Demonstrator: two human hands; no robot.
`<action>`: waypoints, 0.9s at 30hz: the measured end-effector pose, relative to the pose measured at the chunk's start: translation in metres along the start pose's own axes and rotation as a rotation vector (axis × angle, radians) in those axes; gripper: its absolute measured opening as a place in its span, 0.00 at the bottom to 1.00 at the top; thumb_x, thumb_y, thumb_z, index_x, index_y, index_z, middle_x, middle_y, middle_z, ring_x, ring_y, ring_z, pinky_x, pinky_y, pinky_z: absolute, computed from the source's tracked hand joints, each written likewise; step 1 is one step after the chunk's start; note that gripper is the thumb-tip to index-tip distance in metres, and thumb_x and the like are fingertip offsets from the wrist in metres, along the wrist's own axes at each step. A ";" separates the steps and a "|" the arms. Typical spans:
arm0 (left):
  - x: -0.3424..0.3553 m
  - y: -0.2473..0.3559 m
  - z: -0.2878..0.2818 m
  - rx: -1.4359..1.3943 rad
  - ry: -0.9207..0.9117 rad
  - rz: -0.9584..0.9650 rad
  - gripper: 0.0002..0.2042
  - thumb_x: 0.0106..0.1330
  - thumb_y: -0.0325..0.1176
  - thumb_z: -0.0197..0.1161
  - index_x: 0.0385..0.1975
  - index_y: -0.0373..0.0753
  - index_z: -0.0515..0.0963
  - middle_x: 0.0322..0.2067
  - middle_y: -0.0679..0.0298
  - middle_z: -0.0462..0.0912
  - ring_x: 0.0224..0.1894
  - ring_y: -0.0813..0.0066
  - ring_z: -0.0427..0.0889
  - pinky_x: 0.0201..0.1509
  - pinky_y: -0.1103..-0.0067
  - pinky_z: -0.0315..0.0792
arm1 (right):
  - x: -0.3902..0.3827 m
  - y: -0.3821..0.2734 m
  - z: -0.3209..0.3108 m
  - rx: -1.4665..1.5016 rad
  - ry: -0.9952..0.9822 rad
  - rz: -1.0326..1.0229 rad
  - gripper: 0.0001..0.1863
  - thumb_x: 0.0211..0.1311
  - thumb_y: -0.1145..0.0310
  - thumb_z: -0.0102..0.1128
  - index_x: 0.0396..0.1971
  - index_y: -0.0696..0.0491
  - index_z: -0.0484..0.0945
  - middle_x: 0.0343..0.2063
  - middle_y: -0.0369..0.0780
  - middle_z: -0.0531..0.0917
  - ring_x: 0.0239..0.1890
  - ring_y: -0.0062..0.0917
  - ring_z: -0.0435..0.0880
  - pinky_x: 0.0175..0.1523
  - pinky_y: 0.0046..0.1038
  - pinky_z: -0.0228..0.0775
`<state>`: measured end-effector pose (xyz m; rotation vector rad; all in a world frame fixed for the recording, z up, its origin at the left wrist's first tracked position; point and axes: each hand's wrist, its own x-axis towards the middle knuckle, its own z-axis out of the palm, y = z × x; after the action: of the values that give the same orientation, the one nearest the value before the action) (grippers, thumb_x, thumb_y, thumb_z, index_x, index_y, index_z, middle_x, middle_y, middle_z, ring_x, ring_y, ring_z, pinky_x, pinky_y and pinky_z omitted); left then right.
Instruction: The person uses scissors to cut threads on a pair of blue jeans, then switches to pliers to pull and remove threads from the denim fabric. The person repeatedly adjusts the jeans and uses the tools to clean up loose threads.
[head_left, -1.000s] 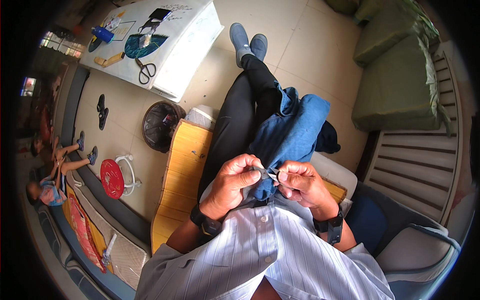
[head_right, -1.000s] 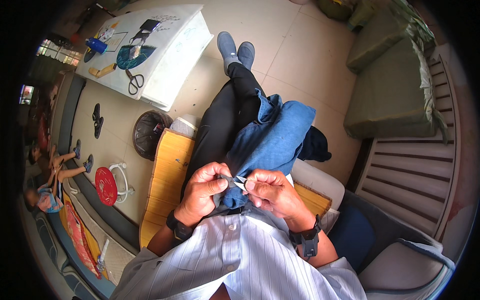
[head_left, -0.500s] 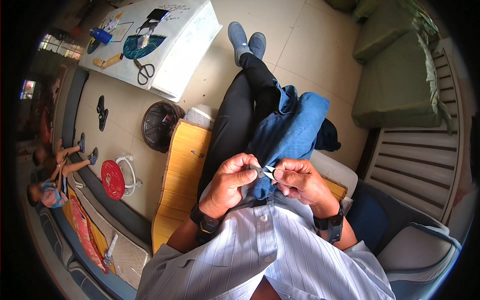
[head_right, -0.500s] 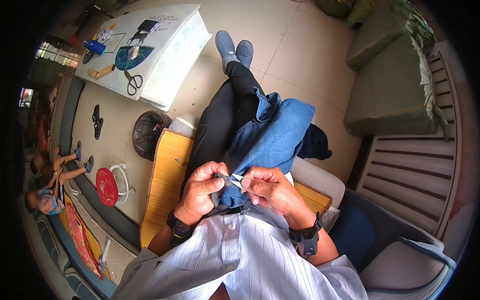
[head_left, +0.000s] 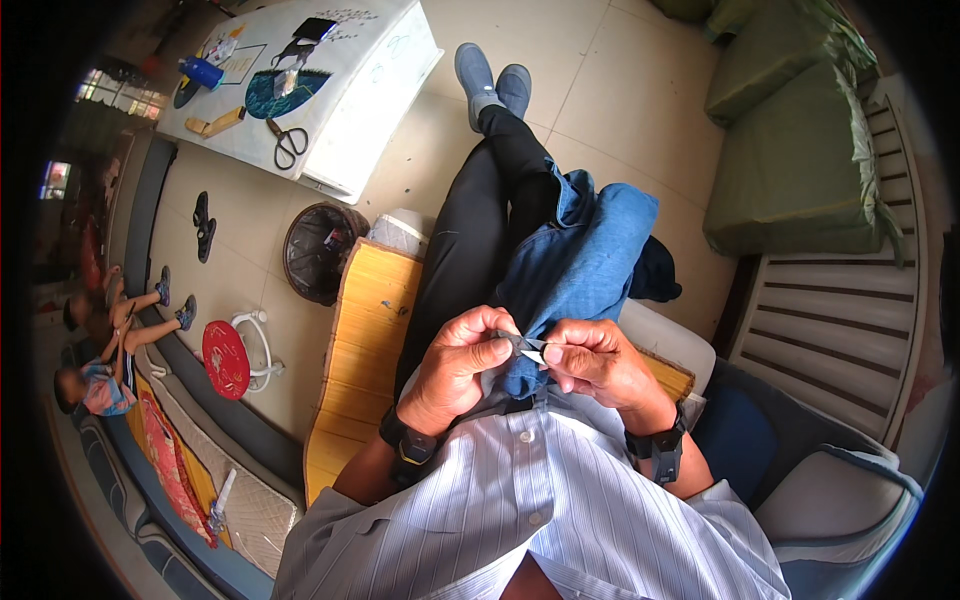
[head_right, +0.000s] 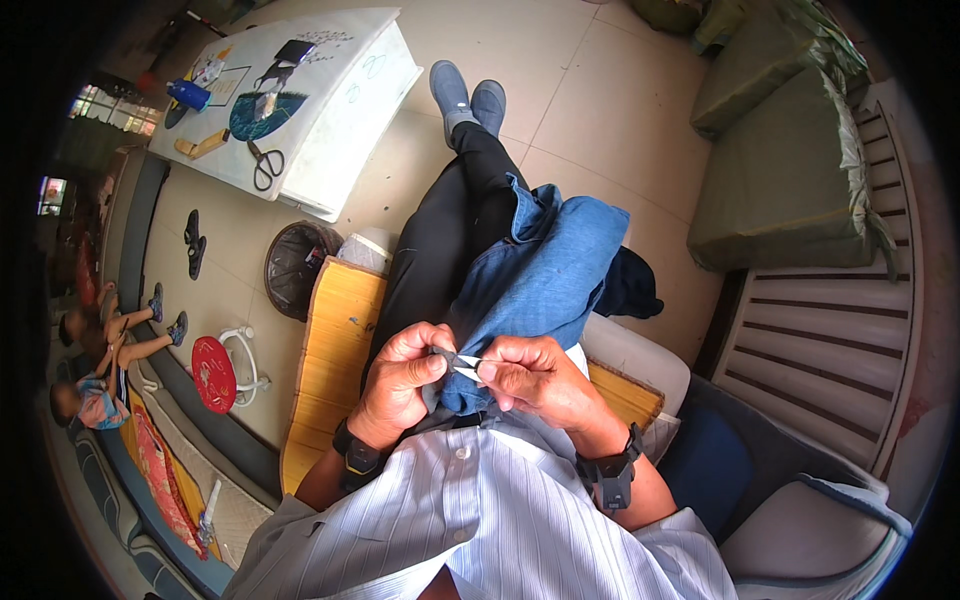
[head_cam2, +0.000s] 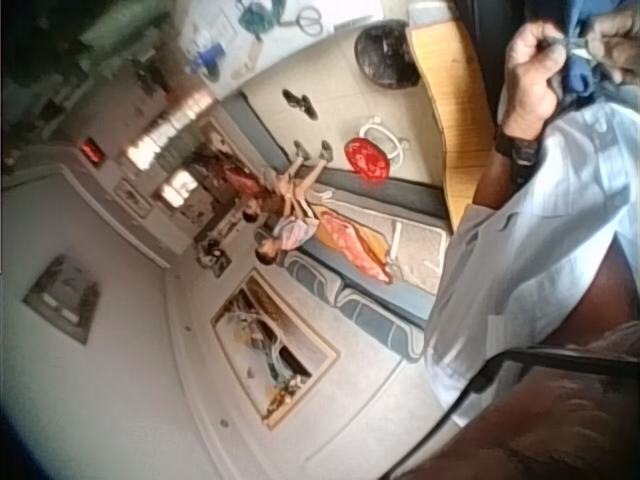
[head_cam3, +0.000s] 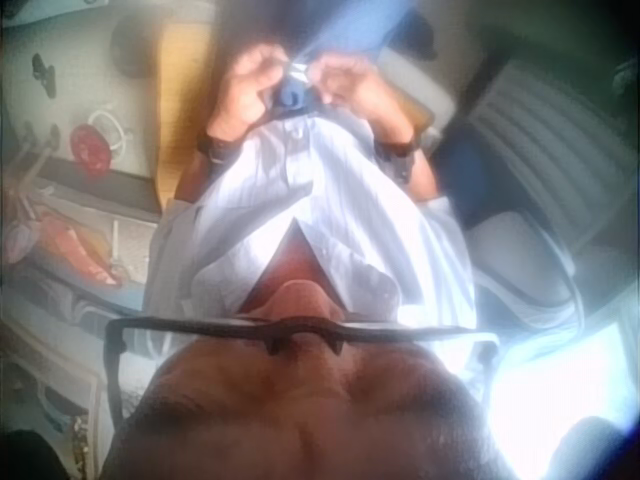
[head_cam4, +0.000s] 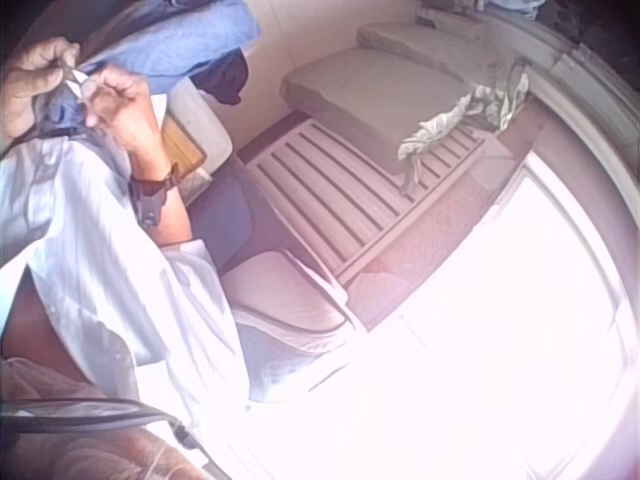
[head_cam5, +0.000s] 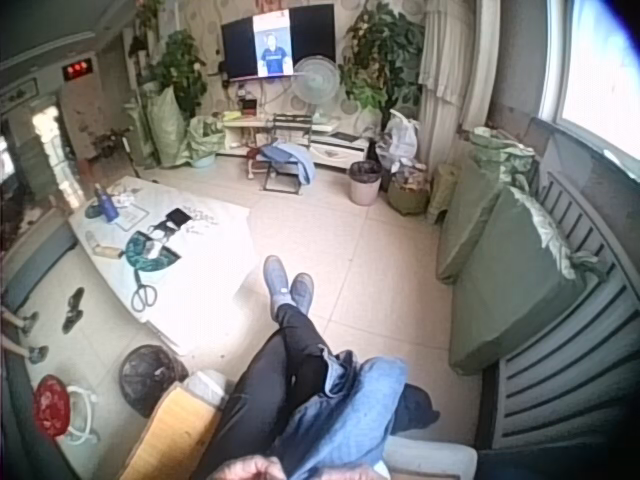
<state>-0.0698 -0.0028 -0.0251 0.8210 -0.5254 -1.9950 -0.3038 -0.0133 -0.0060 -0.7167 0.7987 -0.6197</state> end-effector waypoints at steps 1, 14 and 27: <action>0.000 0.000 -0.001 -0.006 -0.005 0.000 0.08 0.67 0.29 0.72 0.40 0.37 0.81 0.39 0.69 0.76 0.44 0.79 0.74 0.54 0.81 0.67 | -0.001 0.000 0.000 0.017 0.013 0.003 0.12 0.77 0.65 0.64 0.36 0.59 0.84 0.18 0.33 0.77 0.16 0.10 0.64 0.23 0.19 0.51; 0.000 -0.006 -0.005 -0.121 -0.022 -0.006 0.10 0.67 0.30 0.74 0.42 0.37 0.81 0.41 0.69 0.76 0.45 0.79 0.76 0.55 0.80 0.69 | -0.003 -0.002 -0.001 0.057 0.063 0.068 0.09 0.76 0.68 0.62 0.37 0.58 0.85 0.18 0.33 0.77 0.16 0.11 0.65 0.22 0.19 0.52; 0.001 -0.003 -0.003 -0.086 -0.026 -0.011 0.10 0.67 0.30 0.74 0.41 0.36 0.81 0.41 0.70 0.77 0.44 0.79 0.75 0.54 0.81 0.68 | -0.001 0.000 -0.001 0.060 0.039 0.033 0.10 0.77 0.67 0.63 0.36 0.59 0.85 0.19 0.33 0.78 0.16 0.10 0.65 0.23 0.18 0.52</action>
<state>-0.0700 -0.0017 -0.0294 0.7473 -0.4475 -2.0268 -0.3053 -0.0132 -0.0064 -0.6369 0.8230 -0.6266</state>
